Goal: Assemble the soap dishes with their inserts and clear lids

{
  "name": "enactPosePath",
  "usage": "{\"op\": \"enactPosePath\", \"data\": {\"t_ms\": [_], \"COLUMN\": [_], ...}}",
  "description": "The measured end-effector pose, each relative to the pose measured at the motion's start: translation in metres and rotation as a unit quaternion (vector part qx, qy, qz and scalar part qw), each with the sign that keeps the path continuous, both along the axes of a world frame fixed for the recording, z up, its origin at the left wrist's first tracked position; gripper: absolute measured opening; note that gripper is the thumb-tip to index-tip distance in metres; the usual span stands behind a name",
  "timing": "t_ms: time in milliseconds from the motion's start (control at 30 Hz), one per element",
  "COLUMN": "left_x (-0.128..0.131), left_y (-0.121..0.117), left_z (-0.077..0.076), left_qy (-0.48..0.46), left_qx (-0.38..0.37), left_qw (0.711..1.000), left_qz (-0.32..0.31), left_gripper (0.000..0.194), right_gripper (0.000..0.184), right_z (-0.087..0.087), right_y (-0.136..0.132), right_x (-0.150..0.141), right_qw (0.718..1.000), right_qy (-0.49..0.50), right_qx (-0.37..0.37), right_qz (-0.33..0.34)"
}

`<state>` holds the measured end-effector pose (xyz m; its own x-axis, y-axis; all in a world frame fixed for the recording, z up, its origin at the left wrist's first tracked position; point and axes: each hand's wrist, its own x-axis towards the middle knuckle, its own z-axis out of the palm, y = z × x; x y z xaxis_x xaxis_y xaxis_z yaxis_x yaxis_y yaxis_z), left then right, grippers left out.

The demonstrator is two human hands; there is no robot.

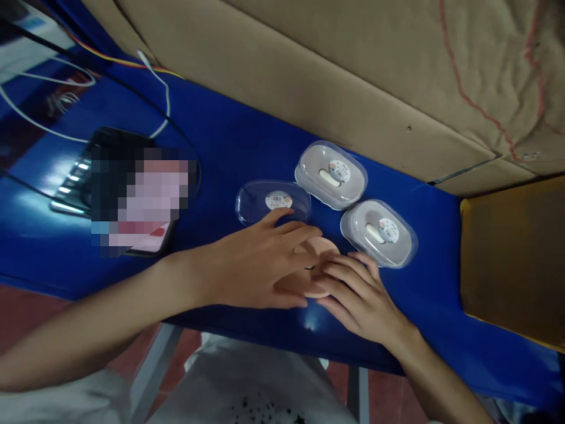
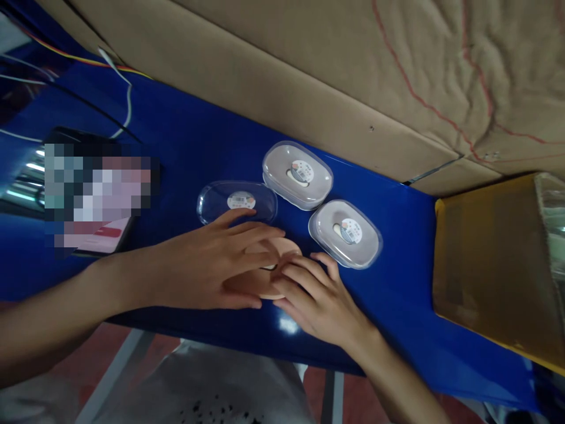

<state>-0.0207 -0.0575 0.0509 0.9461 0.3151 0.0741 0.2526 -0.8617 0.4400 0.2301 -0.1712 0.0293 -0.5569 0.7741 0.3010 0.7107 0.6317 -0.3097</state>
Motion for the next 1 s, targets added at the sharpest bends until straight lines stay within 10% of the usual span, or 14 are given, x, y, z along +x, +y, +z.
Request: {"op": "enactPosePath", "data": {"t_ms": [1000], "left_x": [0.002], "left_y": [0.009], "left_z": [-0.008], "left_qy": [-0.023], "left_qx": [0.043], "left_qw": [0.999], "left_qz": [-0.021], "left_gripper": [0.041], "right_gripper": [0.026], "right_z": [0.003], "right_y": [-0.004], "right_x": [-0.004], "right_qw": [0.994], "right_qy": [0.000], "right_qx": [0.107], "right_qz": [-0.018]}}
